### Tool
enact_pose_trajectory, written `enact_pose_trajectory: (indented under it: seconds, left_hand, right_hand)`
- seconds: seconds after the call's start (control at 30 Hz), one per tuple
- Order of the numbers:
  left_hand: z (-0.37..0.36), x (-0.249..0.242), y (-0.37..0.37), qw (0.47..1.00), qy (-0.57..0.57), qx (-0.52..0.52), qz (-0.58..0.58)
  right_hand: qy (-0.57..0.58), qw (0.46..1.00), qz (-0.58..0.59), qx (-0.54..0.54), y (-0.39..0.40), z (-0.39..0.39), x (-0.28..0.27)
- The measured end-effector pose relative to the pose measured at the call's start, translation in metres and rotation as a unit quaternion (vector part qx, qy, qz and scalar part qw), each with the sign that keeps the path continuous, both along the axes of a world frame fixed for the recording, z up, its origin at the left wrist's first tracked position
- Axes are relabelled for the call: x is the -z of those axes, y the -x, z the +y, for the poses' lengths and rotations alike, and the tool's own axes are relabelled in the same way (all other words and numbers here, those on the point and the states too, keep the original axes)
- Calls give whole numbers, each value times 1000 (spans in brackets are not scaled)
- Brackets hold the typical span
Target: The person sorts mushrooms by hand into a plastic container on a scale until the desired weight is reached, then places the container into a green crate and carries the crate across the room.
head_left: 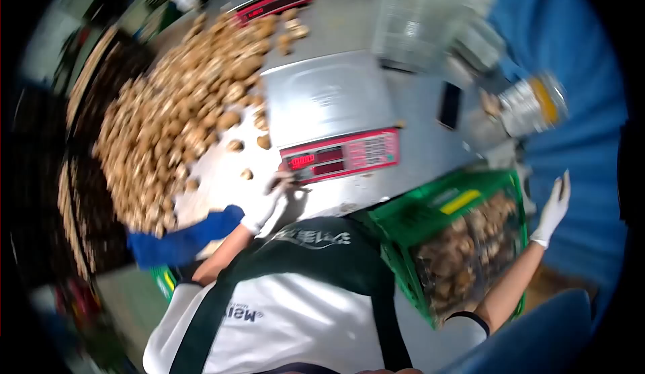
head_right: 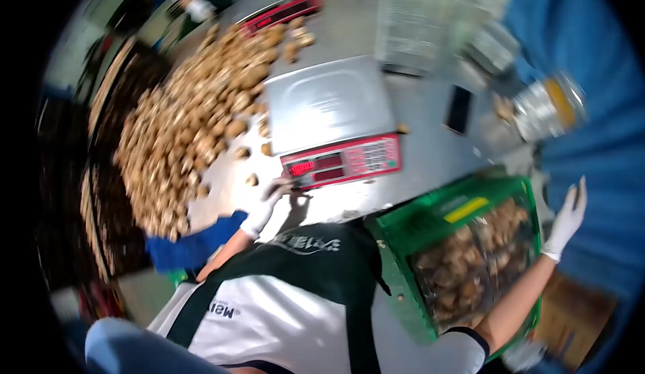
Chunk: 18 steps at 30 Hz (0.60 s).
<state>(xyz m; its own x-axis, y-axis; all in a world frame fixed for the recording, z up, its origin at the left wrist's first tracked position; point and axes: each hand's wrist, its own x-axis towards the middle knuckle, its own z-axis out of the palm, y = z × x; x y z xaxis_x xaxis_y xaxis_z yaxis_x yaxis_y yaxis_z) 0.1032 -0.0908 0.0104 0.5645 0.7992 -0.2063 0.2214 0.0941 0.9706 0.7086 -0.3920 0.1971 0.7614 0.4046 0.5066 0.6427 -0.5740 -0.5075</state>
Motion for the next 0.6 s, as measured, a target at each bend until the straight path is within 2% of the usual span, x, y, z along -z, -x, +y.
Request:
enact_pose_trajectory:
  seconds: [0.03, 0.07, 0.1, 0.13, 0.17, 0.2, 0.23, 0.3, 0.37, 0.4, 0.43, 0.47, 0.53, 0.6]
  left_hand:
    - [-12, -15, -3, 998, 51, 22, -42]
    - [-20, -9, 5, 998, 19, 45, 43]
    - [-28, -26, 5, 994, -5, 56, 93]
    - [-36, -28, 12, 987, -48, 58, 139]
    - [-43, -29, 20, 977, -87, 65, 185]
    - [-49, -32, 26, 978, -52, 44, 199]
    - [-56, -29, 33, 983, -24, -2, 183]
    - [-73, -21, 50, 985, 27, -91, 147]
    - [-80, -27, 62, 976, 71, -150, 143]
    - [-84, -17, 70, 974, 49, -175, 134]
    - [-90, -8, 78, 970, 27, -207, 127]
    - [-91, -12, 82, 962, 40, -228, 146]
    - [-88, -8, 90, 955, -7, -244, 167]
    - [-80, -7, 93, 949, -59, -252, 180]
  right_hand:
    - [-25, 992, -4, -121, 13, 75, -21]
    - [-15, 980, -3, -199, 31, 137, -38]
    - [32, 959, -105, -262, 28, 190, -44]
    - [40, 941, -131, -310, 44, 243, -54]
    - [29, 927, -158, -338, 60, 285, -56]
    - [53, 916, -233, -322, 59, 324, -53]
    - [34, 899, -254, -356, 30, 364, -37]
    - [126, 908, -240, -320, -9, 417, 0]
    - [157, 928, -167, -294, -15, 435, 0]
    - [174, 935, -131, -281, -21, 442, 0]
    - [166, 902, -166, -361, -71, 459, 8]
    - [202, 895, -177, -356, -69, 461, 4]
    - [131, 901, 52, -411, -98, 472, 16]
    - [123, 873, 227, -413, -112, 474, 7]
